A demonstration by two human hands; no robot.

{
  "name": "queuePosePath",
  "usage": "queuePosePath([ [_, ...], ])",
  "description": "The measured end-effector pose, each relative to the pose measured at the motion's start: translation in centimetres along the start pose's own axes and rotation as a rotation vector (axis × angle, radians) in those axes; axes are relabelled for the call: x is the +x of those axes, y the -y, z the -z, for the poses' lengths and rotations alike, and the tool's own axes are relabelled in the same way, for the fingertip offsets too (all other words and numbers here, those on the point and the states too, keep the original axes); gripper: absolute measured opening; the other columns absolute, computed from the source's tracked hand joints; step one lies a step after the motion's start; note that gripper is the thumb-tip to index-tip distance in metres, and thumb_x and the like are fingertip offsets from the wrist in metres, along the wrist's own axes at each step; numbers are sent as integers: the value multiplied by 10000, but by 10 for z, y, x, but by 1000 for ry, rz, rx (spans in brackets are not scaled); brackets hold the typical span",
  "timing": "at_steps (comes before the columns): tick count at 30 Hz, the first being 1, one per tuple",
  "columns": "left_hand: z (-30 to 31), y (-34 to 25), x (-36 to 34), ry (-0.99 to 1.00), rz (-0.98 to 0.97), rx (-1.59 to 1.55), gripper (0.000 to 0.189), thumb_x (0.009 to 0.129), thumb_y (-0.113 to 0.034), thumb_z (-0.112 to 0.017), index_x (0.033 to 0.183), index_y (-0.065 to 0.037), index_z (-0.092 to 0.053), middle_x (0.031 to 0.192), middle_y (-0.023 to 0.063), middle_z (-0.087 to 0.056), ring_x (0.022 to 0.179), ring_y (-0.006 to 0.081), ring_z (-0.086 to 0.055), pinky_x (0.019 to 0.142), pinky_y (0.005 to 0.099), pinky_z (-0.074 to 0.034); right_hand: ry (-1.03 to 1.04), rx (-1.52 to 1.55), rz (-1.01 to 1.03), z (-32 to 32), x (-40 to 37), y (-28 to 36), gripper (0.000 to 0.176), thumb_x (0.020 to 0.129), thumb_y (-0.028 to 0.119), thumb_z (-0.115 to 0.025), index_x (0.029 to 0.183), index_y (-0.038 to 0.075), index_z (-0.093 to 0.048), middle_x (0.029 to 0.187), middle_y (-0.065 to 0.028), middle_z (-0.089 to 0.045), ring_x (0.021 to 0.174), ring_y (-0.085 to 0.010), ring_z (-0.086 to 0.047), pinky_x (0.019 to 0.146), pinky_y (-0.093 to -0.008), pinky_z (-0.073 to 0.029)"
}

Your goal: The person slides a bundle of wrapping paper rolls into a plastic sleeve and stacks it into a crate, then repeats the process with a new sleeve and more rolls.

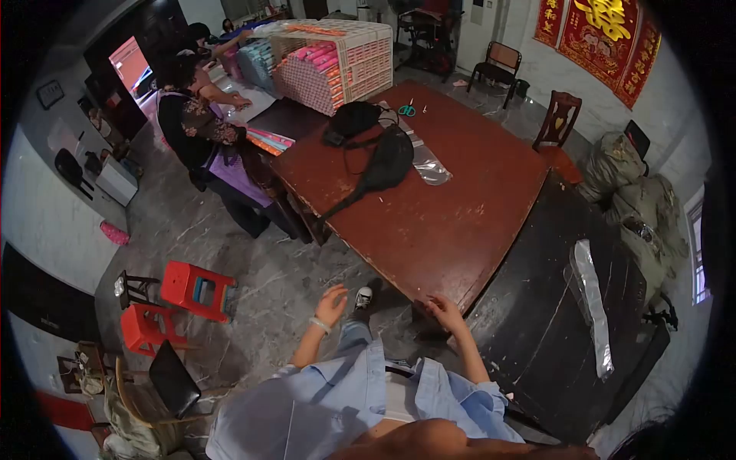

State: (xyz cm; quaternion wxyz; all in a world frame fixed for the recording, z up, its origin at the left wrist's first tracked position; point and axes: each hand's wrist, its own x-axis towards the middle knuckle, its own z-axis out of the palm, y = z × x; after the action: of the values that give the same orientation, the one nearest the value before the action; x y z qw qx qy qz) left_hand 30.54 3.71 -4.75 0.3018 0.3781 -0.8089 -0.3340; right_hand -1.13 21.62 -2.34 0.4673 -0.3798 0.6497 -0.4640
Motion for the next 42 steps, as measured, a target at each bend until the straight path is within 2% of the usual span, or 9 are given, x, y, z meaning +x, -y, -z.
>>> queuePosePath([
  [5,-8,-10,142,89,-48,-84,240,827,-125,-607,1062,-75,-617,1166,124,-571,1108,287,-518,933,360,-411,-182,178,-63,32,107,14,370,891,192,-588,1219,42,-503,903,-81,-629,759,-122,-605,626,-256,-508],
  [7,-11,-13,187,184,28,-208,237,836,-141,-598,1060,-67,-617,1168,125,-566,1106,282,-519,932,358,-412,-447,262,-162,45,149,21,372,873,206,-615,1186,44,-495,909,-81,-634,721,-131,-618,588,-264,-520],
  [11,-33,-3,257,462,-209,-130,232,843,-169,-579,1044,-60,-617,1204,125,-539,1100,298,-518,924,377,-419,-708,505,-192,72,246,49,335,832,250,-670,1029,21,-524,847,-76,-637,644,-138,-619,531,-260,-529],
  [16,-36,-1,292,625,-337,-77,207,858,-143,-563,1037,-58,-621,1226,118,-527,1102,292,-516,919,386,-418,-746,546,-229,102,345,52,321,785,292,-717,884,26,-567,734,-55,-606,563,-124,-589,473,-246,-502],
  [24,-27,21,295,599,-207,-271,209,852,-131,-556,1034,-52,-625,1179,115,-552,1078,289,-528,919,375,-420,-840,410,-427,107,408,57,367,699,331,-783,739,25,-583,634,-34,-560,500,-126,-534,432,-262,-468],
  [31,-24,41,288,565,-190,-276,202,840,-137,-570,1010,-43,-628,1119,123,-577,1022,292,-561,882,373,-449,-971,280,-261,138,426,1,201,737,170,-747,695,42,-598,659,-28,-578,534,-120,-534,462,-258,-482],
  [33,-23,38,288,573,-182,-264,200,837,-136,-575,1005,-42,-629,1116,121,-578,1022,292,-560,881,373,-449,-1042,118,-249,156,410,-16,202,724,173,-751,729,1,-644,614,-19,-588,502,-104,-510,449,-248,-405],
  [38,-26,18,297,581,-199,-219,191,832,-118,-579,1004,-48,-627,1109,113,-585,1021,293,-560,872,382,-450,-1096,-38,-259,199,309,3,200,718,190,-746,692,13,-657,585,-19,-593,514,-104,-523,494,-269,-431],
  [42,-44,3,296,644,-253,-232,192,836,-123,-578,1005,-46,-627,1117,108,-585,1018,296,-559,870,380,-449,-968,-130,-325,237,225,-13,212,726,209,-732,708,8,-665,591,-24,-599,523,-92,-528,498,-252,-432],
])
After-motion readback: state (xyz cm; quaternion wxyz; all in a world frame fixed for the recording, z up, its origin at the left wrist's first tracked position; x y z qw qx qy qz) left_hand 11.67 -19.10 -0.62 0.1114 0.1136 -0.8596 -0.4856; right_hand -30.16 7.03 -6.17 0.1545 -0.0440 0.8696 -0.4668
